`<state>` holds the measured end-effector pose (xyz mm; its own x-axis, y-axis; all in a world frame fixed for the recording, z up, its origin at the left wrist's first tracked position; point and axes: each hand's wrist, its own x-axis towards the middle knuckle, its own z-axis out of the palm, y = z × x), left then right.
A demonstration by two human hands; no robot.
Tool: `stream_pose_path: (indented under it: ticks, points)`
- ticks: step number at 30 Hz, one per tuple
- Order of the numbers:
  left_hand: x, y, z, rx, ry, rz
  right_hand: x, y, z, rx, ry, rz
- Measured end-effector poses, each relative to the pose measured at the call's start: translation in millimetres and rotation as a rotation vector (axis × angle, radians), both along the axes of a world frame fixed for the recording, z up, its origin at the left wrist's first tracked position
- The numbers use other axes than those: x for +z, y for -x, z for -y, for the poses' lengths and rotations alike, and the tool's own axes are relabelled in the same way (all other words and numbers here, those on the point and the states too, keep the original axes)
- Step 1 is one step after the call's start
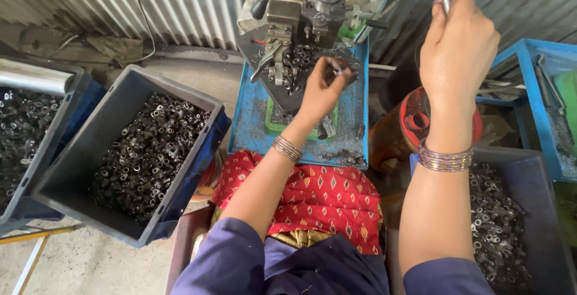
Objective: The person sits at a bench-top threading machine and repeatedly places small black metal fittings into the machine jig, pulls the lever down to tap threads into each part, then drops the finished fitting into a collection bin beside the machine. They continue this cycle with parts taken from a large bin of raw fittings.
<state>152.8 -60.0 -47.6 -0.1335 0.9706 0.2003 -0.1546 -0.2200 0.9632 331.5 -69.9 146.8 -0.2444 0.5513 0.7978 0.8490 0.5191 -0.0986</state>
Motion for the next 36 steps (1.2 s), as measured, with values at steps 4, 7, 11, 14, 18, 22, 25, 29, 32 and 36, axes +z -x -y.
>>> stream_pose_path:
  ticks: [4, 7, 11, 14, 18, 22, 25, 29, 32, 36]
  points:
    - [-16, -14, -23, -0.091, 0.153, 0.865, 7, 3, 6, 0.011, -0.021, 0.018]
    - [-27, -21, -47, 0.066, 0.183, 0.924, 8, 2, 7, 0.015, -0.021, 0.024]
    - [-34, -24, -73, 0.22, 0.062, 1.045, 4, -1, 4, -0.011, -0.009, 0.027]
    - [-31, -25, -80, 0.322, 0.063, 1.05, -2, -5, 1, -0.01, 0.02, 0.016]
    - [-21, -31, -83, 0.335, 0.08, 1.061, -8, -9, -4, -0.01, 0.034, 0.008]
    - [-12, -24, -73, 0.204, 0.071, 1.184, -8, -10, -3, -0.027, 0.036, 0.019]
    - [-17, -19, -67, 0.131, 0.111, 1.149, -4, -7, -1, -0.018, 0.03, 0.016]
    - [-32, -24, -66, 0.141, 0.019, 1.07, 3, -2, 3, -0.018, 0.007, 0.016]
    - [-38, -29, -68, 0.195, -0.021, 1.049, 6, -1, 5, 0.014, -0.016, 0.024]
    - [-34, -29, -74, 0.228, -0.021, 0.993, 4, -2, 4, 0.004, -0.018, 0.031]
